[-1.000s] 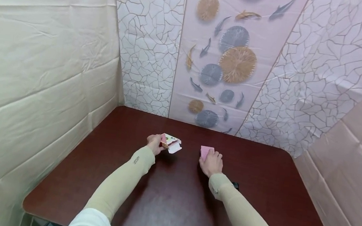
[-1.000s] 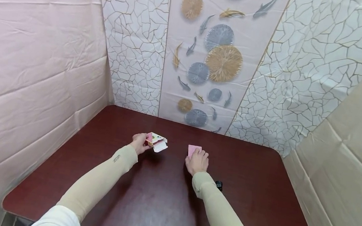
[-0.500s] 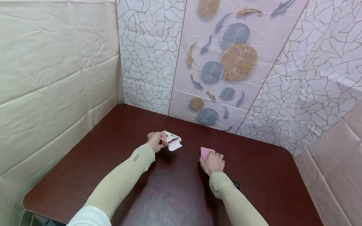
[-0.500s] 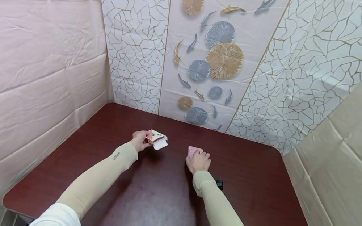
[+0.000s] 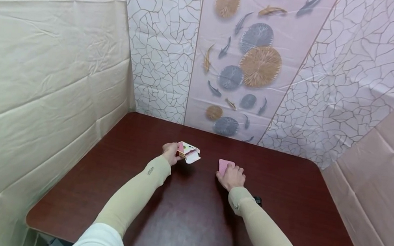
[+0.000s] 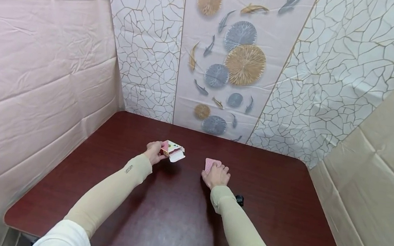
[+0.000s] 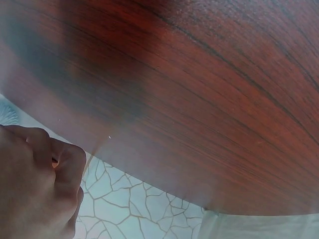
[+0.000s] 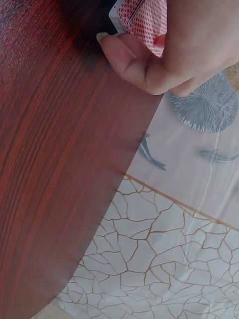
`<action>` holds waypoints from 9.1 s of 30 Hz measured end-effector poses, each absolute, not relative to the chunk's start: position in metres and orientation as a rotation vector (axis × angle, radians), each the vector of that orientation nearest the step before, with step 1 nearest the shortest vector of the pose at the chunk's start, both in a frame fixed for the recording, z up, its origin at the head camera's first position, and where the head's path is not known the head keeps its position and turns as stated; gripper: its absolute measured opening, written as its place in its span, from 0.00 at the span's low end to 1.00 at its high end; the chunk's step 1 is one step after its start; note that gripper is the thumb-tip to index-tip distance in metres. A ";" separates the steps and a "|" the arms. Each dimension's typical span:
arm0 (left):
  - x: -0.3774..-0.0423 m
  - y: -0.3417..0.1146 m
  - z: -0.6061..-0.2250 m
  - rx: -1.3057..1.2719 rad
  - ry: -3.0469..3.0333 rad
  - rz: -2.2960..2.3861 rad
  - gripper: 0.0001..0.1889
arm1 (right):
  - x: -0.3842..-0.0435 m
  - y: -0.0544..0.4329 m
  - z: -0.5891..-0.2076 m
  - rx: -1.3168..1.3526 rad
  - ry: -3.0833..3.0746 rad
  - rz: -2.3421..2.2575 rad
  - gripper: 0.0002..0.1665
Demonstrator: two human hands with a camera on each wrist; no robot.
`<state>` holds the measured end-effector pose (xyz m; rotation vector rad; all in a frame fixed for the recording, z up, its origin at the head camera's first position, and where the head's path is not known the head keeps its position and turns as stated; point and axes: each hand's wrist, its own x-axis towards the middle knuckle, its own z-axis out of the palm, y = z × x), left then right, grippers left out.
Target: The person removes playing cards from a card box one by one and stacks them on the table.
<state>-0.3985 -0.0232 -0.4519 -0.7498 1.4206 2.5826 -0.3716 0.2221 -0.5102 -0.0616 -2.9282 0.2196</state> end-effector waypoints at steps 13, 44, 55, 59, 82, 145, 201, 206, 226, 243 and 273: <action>-0.405 -0.022 -0.449 -0.711 1.373 2.622 0.24 | -0.377 0.224 -0.508 -0.122 -2.947 0.238 0.39; -0.403 -0.025 -0.449 -0.693 1.393 2.627 0.20 | -0.368 0.136 -0.460 0.697 -2.536 0.557 0.14; -0.404 -0.021 -0.445 -0.659 1.446 2.548 0.21 | -0.370 0.132 -0.464 0.776 -2.601 0.446 0.12; -0.402 -0.022 -0.444 -0.680 1.430 2.575 0.21 | -0.368 0.132 -0.463 0.760 -2.583 0.466 0.13; -0.401 -0.027 -0.448 -0.707 1.447 2.613 0.22 | -0.365 0.142 -0.462 0.720 -2.629 0.556 0.23; -0.397 -0.031 -0.445 -0.723 1.387 2.639 0.21 | -0.377 0.222 -0.515 -0.024 -2.976 0.161 0.39; -0.400 -0.021 -0.441 -0.653 1.415 2.586 0.21 | -0.366 0.133 -0.455 0.815 -2.636 0.393 0.14; -0.398 -0.023 -0.441 -0.662 1.420 2.598 0.23 | -0.368 0.136 -0.456 0.788 -2.581 0.431 0.16; -0.402 -0.033 -0.445 -0.708 1.420 2.622 0.24 | -0.366 0.141 -0.448 0.770 -2.650 0.542 0.21; -0.404 -0.042 -0.448 -0.753 1.402 2.649 0.21 | -0.369 0.168 -0.461 0.913 -2.575 0.336 0.27; -0.400 -0.055 -0.447 -0.738 1.412 2.605 0.24 | -0.378 0.225 -0.486 0.187 -2.723 0.291 0.27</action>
